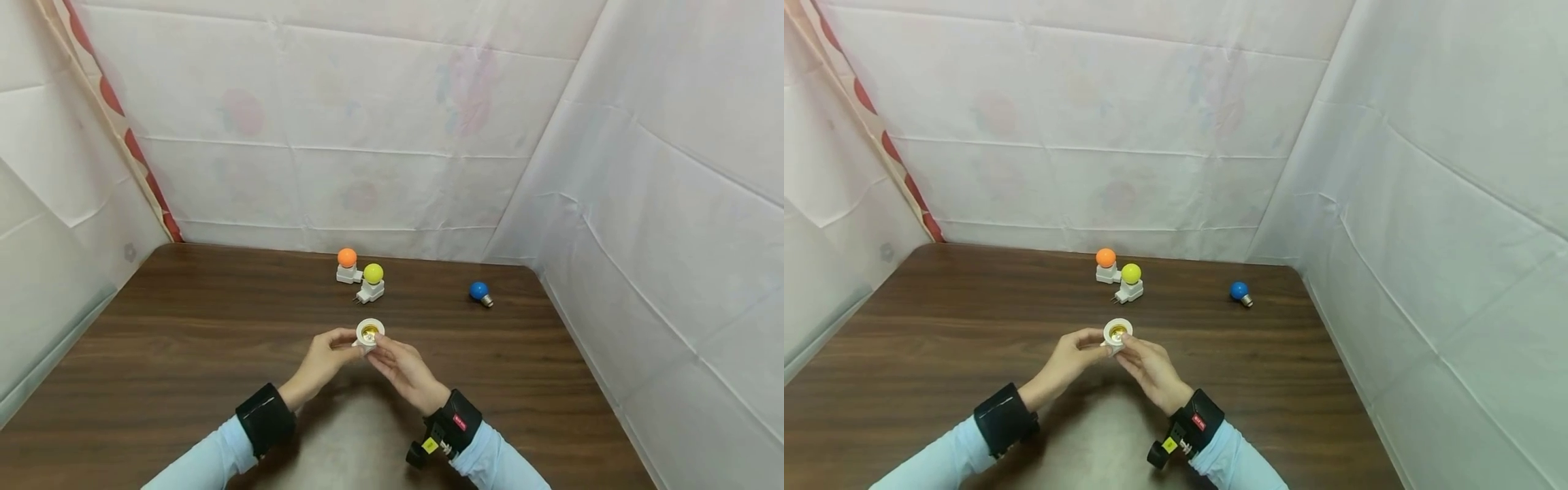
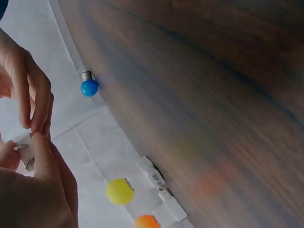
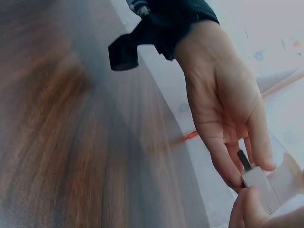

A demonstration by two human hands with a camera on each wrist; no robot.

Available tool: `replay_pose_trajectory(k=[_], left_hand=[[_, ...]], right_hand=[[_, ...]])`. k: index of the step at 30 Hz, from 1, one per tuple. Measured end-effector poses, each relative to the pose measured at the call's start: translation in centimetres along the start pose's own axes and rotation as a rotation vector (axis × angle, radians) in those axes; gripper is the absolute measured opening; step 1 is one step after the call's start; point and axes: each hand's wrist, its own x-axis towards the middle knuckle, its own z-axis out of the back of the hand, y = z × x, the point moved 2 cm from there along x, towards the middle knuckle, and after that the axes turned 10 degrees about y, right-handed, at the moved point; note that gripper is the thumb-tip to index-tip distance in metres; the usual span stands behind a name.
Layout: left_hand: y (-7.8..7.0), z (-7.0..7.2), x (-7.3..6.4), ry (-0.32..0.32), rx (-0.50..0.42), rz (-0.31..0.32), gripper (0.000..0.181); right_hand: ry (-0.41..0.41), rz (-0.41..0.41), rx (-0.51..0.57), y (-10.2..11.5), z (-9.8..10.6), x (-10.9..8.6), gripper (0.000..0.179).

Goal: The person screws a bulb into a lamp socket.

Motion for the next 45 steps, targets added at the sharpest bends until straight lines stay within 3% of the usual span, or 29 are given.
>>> replay_pose_trajectory(k=[4, 10, 12, 16, 21, 25, 29, 36, 41, 43, 45], left_hand=[[0.0, 0.2, 0.0, 0.015, -0.011, 0.021, 0.037], [0.1, 0.7, -0.3, 0.170, 0.054, 0.065, 0.039], [0.1, 0.9, -0.3, 0.194, 0.070, 0.070, 0.039], [0.1, 1.0, -0.1, 0.163, 0.103, 0.042, 0.038], [0.2, 0.5, 0.4, 0.105, 0.173, -0.130, 0.038], [0.2, 0.1, 0.6, 0.074, 0.142, -0.224, 0.039], [0.0, 0.0, 0.6, 0.051, 0.118, -0.243, 0.039], [0.5, 0.1, 0.9, 0.077, 0.137, -0.244, 0.039], [-0.5, -0.7, 0.2, 0.089, 0.165, -0.259, 0.034], [-0.4, -0.8, 0.2, 0.094, 0.166, -0.261, 0.033], [0.6, -0.6, 0.5, 0.095, 0.163, -0.262, 0.034]], right_hand=[[0.021, -0.014, -0.046, 0.0, 0.2, -0.1, 0.050], [0.090, -0.082, -0.204, 0.5, 1.7, -0.3, 0.049], [0.106, -0.096, -0.226, 0.6, 2.1, -0.4, 0.050], [0.091, -0.086, -0.203, 0.7, 2.2, -0.5, 0.054], [0.032, -0.023, -0.146, 0.9, 1.8, -0.8, 0.057], [0.016, 0.007, -0.132, 1.3, 1.3, -1.0, 0.058], [0.010, 0.015, -0.144, 1.5, 1.0, -1.0, 0.057], [-0.007, -0.010, -0.193, 1.7, 1.1, -1.1, 0.056], [-0.003, -0.019, -0.227, 1.6, 1.7, -1.4, 0.055], [0.018, -0.024, -0.239, 1.6, 1.9, -1.4, 0.055], [0.049, -0.040, -0.259, 1.7, 2.2, -1.3, 0.057]])
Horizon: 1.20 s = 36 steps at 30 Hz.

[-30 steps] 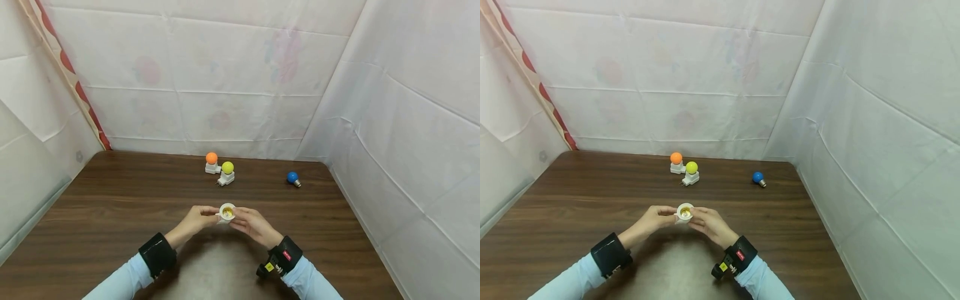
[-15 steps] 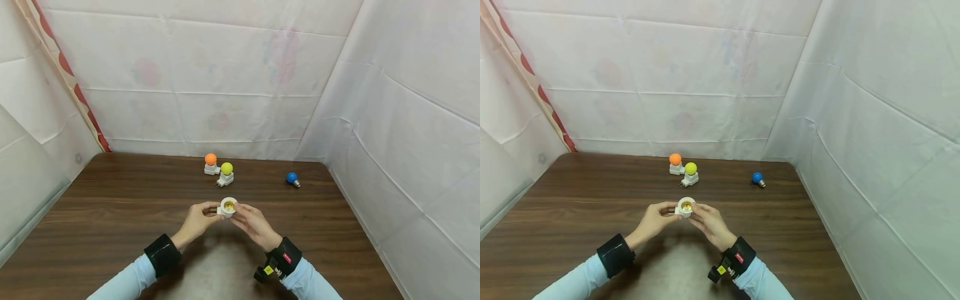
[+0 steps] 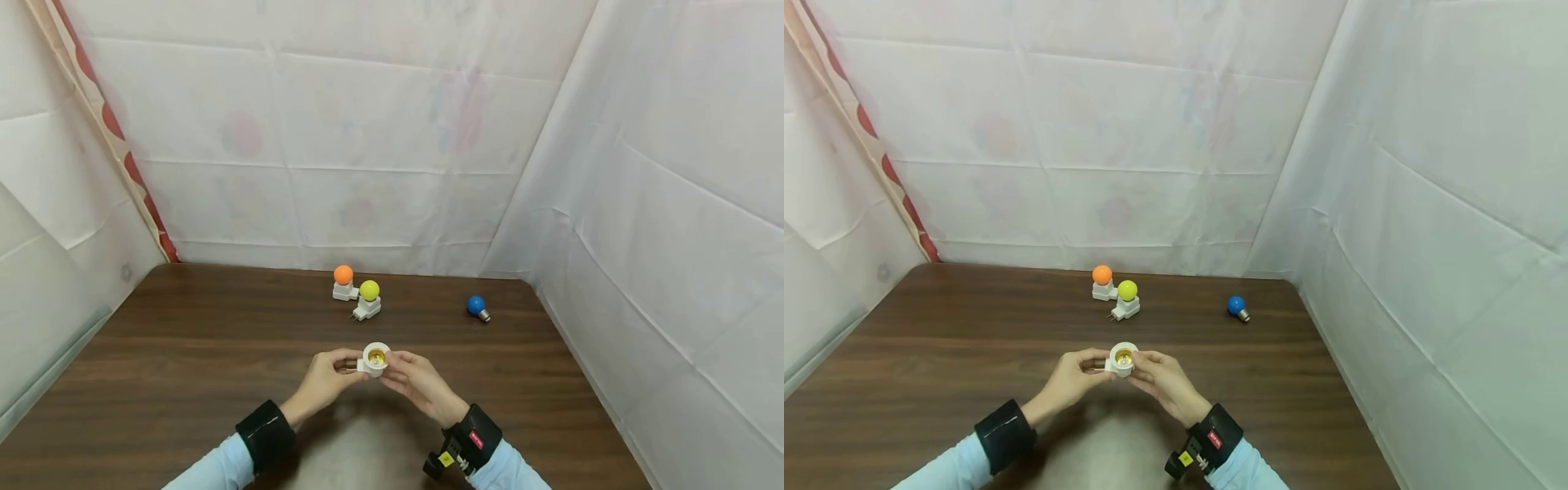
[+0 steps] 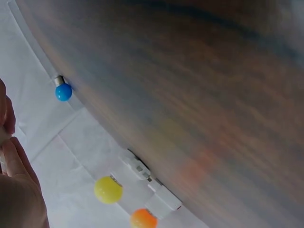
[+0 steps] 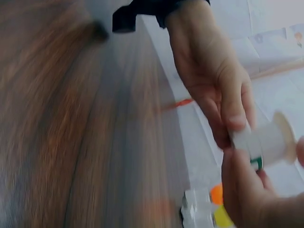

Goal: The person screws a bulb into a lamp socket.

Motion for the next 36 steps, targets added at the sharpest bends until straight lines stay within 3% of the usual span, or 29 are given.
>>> replay_pose_trajectory(k=[2, 5, 8, 13, 15, 18, 21, 24, 27, 31, 36], left_hand=[[0.6, 0.0, -0.2, 0.006, -0.012, 0.005, 0.036], [0.9, -0.1, -0.6, 0.020, -0.020, 0.017, 0.037], [1.0, -0.1, -0.8, 0.031, -0.029, 0.044, 0.038], [1.1, 0.1, -0.9, 0.036, -0.038, 0.064, 0.039], [1.2, 0.2, -1.0, 0.039, -0.040, 0.072, 0.039], [1.2, 0.3, -1.2, 0.040, -0.052, 0.075, 0.040], [1.1, 0.3, -1.8, 0.045, -0.062, 0.091, 0.040], [0.9, 0.3, -2.4, 0.057, -0.075, 0.109, 0.041], [0.6, 0.2, -2.7, 0.082, -0.092, 0.108, 0.042], [0.2, 0.2, -2.4, 0.099, -0.112, 0.094, 0.043], [0.0, 0.2, -1.9, 0.102, -0.116, 0.101, 0.043]], right_hand=[[0.015, -0.013, -0.034, -0.2, 0.7, 0.1, 0.059], [-0.002, -0.012, -0.170, -0.5, 2.8, 0.3, 0.059], [-0.127, 0.047, -0.492, 0.0, 5.9, 0.7, 0.048], [-0.452, 0.157, -1.192, 3.1, 11.3, 1.9, 0.027], [-0.544, 0.152, -1.390, 4.6, 13.2, 2.6, 0.026], [-0.603, 0.062, -1.566, 6.2, 15.7, 3.7, 0.028], [-0.586, -0.098, -1.623, 6.7, 17.9, 4.7, 0.034], [-0.570, -0.270, -1.576, 6.5, 19.6, 5.4, 0.040], [-0.581, -0.370, -1.511, 6.6, 20.6, 5.8, 0.046], [-0.569, -0.394, -1.514, 7.1, 20.8, 6.1, 0.048], [-0.568, -0.343, -1.571, 7.5, 20.9, 6.3, 0.032]])
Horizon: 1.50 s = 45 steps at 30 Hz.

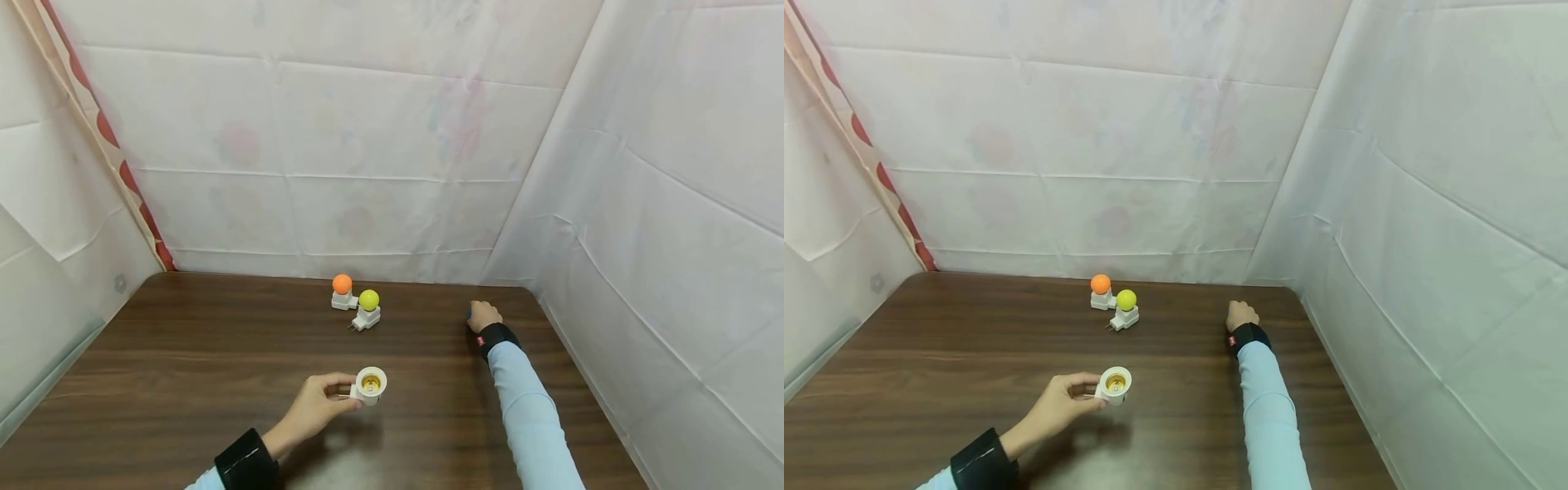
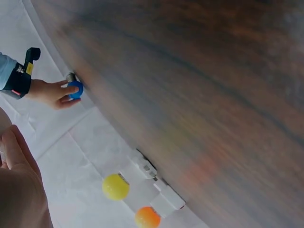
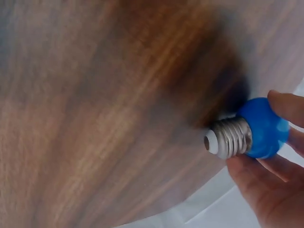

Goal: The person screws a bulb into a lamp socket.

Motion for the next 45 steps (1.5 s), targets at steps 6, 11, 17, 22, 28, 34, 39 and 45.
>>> replay_pose_trajectory(k=[6, 11, 17, 22, 28, 34, 39, 45], left_hand=[[0.0, -0.1, -0.1, 0.009, 0.008, -0.005, 0.042], [0.2, 0.2, 0.1, 0.006, 0.002, -0.010, 0.043], [0.5, 1.2, 0.9, -0.027, 0.045, -0.022, 0.040], [-0.3, 1.7, 1.7, -0.045, 0.066, -0.007, 0.038], [0.8, 1.9, 3.6, -0.070, 0.100, -0.003, 0.038], [0.9, 1.5, 4.9, -0.079, 0.126, 0.014, 0.038], [0.4, 1.7, 5.1, -0.089, 0.126, 0.020, 0.038], [-0.2, 1.9, 4.7, -0.085, 0.122, 0.021, 0.038]], right_hand=[[-0.072, 0.040, 0.009, -0.1, -0.3, -0.4, 0.032], [-0.146, 0.122, 0.046, 0.0, -0.2, -1.1, 0.043], [-0.246, 0.256, 0.208, 1.5, 1.4, -3.3, 0.045], [-0.276, 0.369, 0.521, 4.5, 3.0, -6.6, 0.046], [-0.209, 0.565, 0.883, 10.7, 5.6, -13.4, 0.043], [-0.138, 0.741, 0.973, 14.4, 5.9, -16.7, 0.042], [-0.040, 0.807, 0.956, 15.5, 5.1, -17.4, 0.043], [0.034, 0.800, 0.926, 16.1, 4.1, -17.3, 0.043]])
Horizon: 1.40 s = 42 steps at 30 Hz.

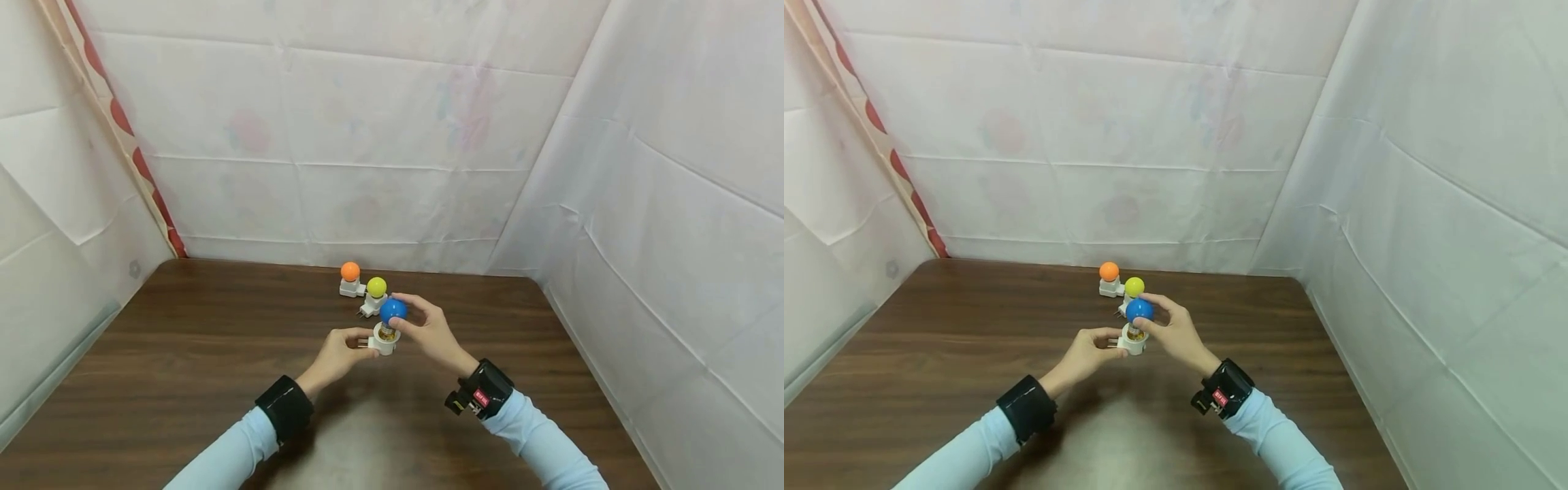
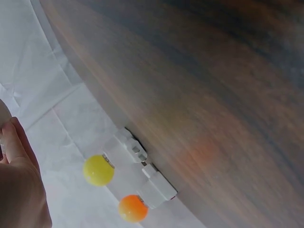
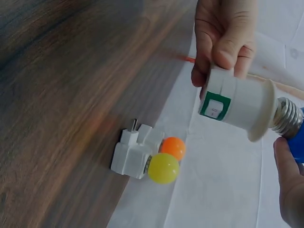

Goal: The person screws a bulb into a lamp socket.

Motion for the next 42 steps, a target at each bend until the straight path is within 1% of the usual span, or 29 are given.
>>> replay_pose_trajectory(k=[4, 11, 16, 20, 23, 26, 30, 34, 36, 39, 42], left_hand=[[-0.1, -0.1, 0.0, 0.024, 0.005, -0.010, 0.037], [-0.2, -0.1, 0.0, 0.003, 0.023, -0.006, 0.036], [0.0, -0.2, 0.0, 0.007, 0.031, -0.023, 0.036], [0.2, -0.3, -0.1, 0.011, 0.025, -0.018, 0.037], [0.3, -0.3, -0.2, 0.018, 0.022, -0.009, 0.036], [0.4, -0.3, -0.3, 0.021, 0.028, -0.010, 0.035], [0.4, -0.2, -0.2, 0.022, 0.029, -0.032, 0.036], [0.4, 0.0, -0.1, 0.021, 0.033, -0.029, 0.036], [0.5, 0.0, -0.1, 0.027, 0.033, -0.034, 0.036], [-0.5, 0.0, -0.4, 0.045, 0.020, -0.031, 0.035], [-0.5, 0.0, -0.4, 0.049, 0.006, -0.034, 0.035]], right_hand=[[0.025, -0.033, 0.001, -0.3, -0.4, -0.1, 0.043], [0.057, -0.075, 0.018, -0.7, -0.9, -0.4, 0.044], [0.080, -0.104, 0.010, -0.8, -0.8, -0.4, 0.045], [0.096, -0.125, -0.003, -0.9, -0.9, -0.5, 0.045], [0.113, -0.114, -0.014, -1.0, -0.9, -0.6, 0.048], [0.138, -0.079, -0.012, -0.9, -0.8, -0.5, 0.049], [0.176, -0.042, 0.009, -0.7, -0.5, -0.4, 0.045], [0.215, -0.028, 0.031, -0.8, -0.2, -0.2, 0.041], [0.223, -0.028, 0.036, -0.8, -0.2, -0.2, 0.040], [0.218, -0.036, 0.033, -0.8, -0.2, -0.2, 0.039], [0.202, -0.036, 0.001, -0.7, -0.1, -0.2, 0.038]])
